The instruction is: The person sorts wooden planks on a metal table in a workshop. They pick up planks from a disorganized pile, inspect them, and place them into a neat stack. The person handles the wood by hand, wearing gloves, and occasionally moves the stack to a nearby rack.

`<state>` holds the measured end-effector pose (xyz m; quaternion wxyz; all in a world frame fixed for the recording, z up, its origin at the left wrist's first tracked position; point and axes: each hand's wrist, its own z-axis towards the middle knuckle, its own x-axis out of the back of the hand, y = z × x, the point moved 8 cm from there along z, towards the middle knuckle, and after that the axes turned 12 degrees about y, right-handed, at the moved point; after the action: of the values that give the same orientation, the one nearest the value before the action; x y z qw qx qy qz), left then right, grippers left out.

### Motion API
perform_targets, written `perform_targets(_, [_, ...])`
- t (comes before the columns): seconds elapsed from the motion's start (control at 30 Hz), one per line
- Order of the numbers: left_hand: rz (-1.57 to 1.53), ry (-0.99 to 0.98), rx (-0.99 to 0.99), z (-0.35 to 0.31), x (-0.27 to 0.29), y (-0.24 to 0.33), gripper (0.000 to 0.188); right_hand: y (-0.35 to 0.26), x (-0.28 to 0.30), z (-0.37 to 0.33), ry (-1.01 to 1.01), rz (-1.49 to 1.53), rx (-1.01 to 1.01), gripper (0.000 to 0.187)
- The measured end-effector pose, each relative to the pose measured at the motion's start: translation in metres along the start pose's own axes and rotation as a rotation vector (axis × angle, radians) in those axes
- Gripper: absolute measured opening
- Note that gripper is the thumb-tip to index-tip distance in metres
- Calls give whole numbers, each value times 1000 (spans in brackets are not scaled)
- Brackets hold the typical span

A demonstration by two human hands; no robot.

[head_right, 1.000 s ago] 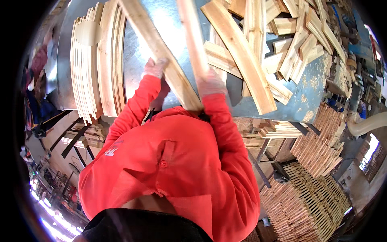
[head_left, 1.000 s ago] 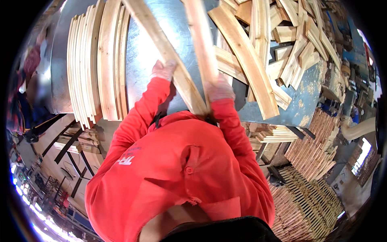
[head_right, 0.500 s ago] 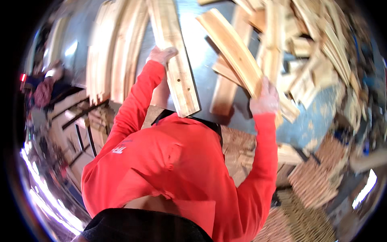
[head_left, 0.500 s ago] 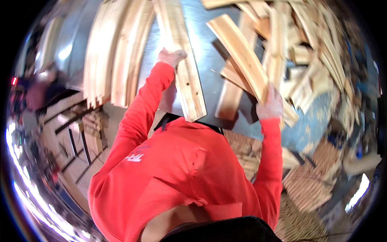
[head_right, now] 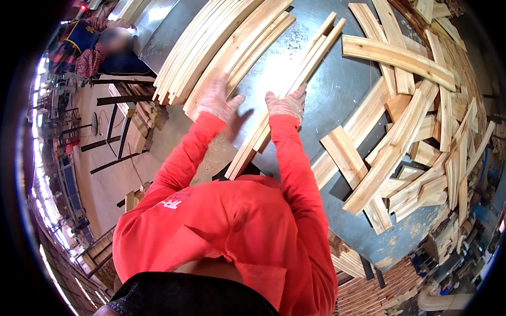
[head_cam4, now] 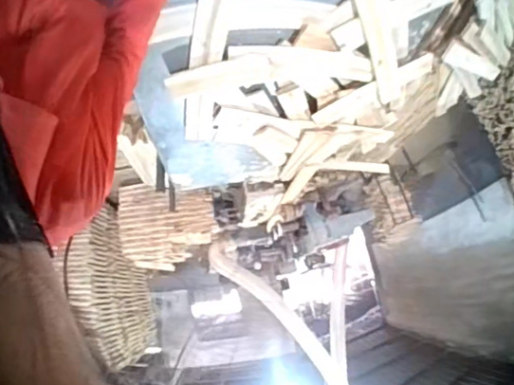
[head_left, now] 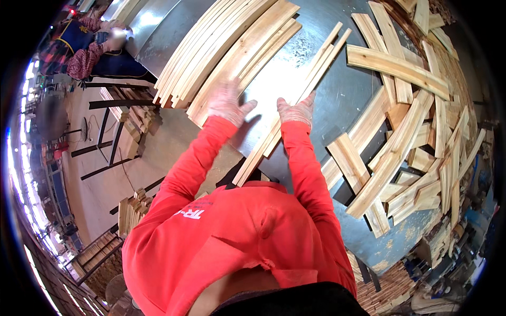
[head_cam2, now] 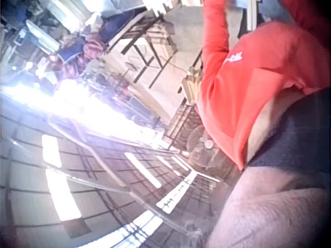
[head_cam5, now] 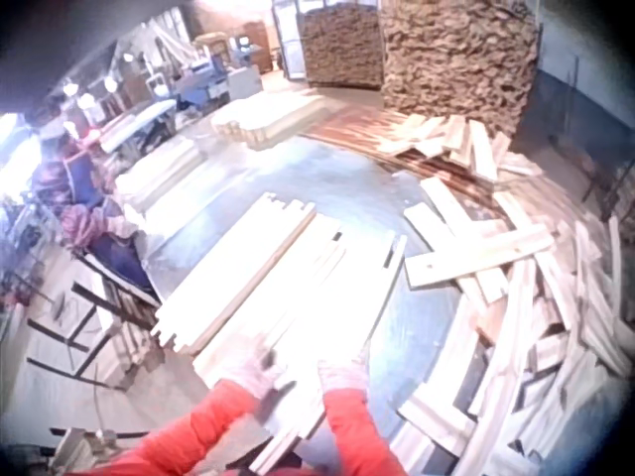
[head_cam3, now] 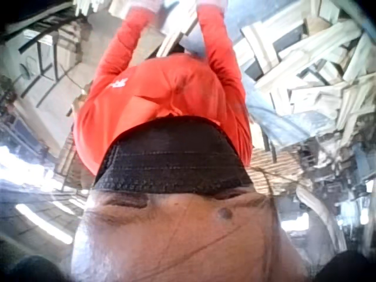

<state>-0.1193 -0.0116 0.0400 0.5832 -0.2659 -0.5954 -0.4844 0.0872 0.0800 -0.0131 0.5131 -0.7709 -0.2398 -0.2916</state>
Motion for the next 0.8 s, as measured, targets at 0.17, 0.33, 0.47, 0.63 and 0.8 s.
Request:
perform_targets(0.17, [488,-350,72,16,-5,-62,105,19,-44,7,-20,300,-60,110])
perform_targets(0.33, [212,-698,185,57,33,-78,87,-38,-120,7,-72,603,-54,110])
perform_targets(0.47, [-382,543,-120,137,85,-216,59,-112,-167,-20,-18,443,145,91])
perform_targets(0.63, [-361,-348,399,185,-13,-315,58,-130,-202,-28,-33,353,127,91])
perform_targets(0.8, [171,-446,44,181,58,-207,62,-125,-175,-32,-75,91,83,95])
